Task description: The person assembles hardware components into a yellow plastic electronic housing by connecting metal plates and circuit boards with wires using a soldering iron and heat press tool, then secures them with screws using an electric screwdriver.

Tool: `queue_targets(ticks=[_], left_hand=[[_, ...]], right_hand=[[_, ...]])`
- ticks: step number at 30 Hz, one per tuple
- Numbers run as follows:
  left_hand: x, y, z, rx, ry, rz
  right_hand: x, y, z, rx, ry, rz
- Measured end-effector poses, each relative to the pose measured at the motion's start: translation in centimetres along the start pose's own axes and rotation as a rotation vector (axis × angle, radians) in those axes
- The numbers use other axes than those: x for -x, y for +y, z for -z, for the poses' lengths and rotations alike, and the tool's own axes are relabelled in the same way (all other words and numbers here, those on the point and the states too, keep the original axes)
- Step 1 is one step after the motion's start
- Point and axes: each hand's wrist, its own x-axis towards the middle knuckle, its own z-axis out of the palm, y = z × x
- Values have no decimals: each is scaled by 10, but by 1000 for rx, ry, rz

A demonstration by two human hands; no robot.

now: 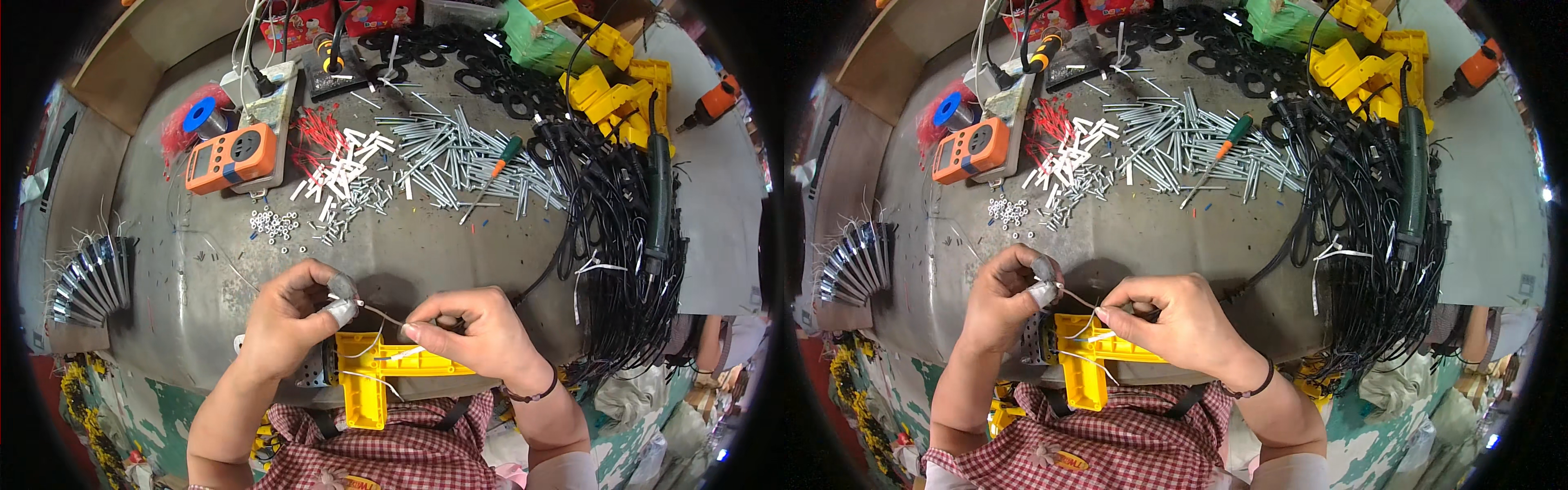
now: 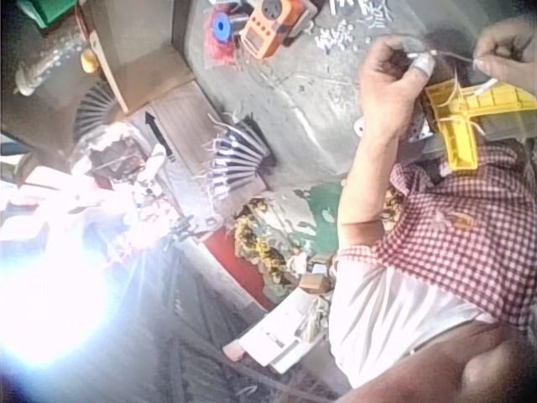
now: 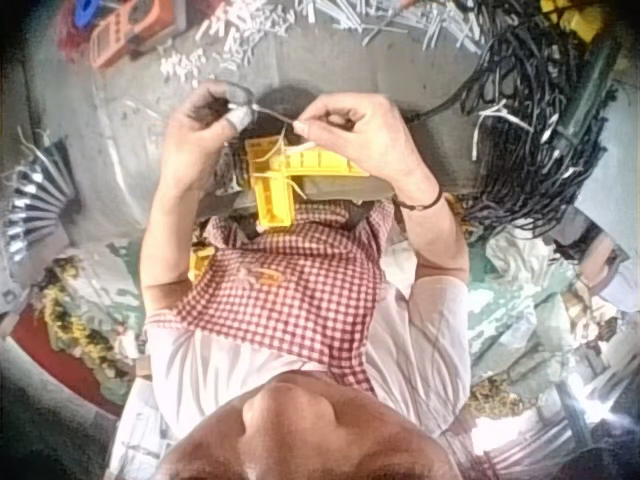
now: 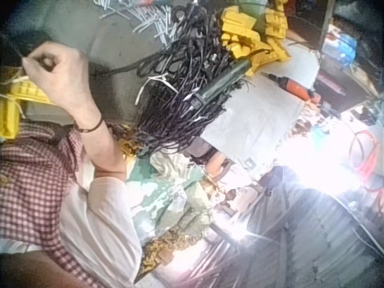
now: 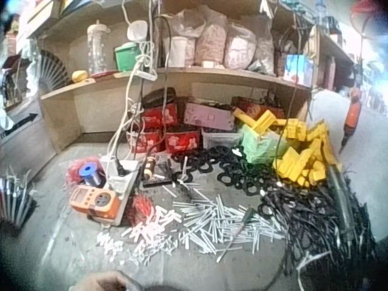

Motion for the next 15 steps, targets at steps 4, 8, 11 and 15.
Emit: queue_targets(ticks=[4, 8, 11, 15], left_hand=[[4, 1, -1, 27, -40, 3], [9, -2, -5, -90, -47, -19], [10, -2, -14, -577, -106, -346], [2, -10, -8, -532, -43, -252]], right_hand=[[-1, -7, -2, 64, -9, -41], [-2, -7, -1, 116, -23, -37], [-6, -10, -4, 165, -34, -30], [-3, 3, -6, -317, 77, 8]])
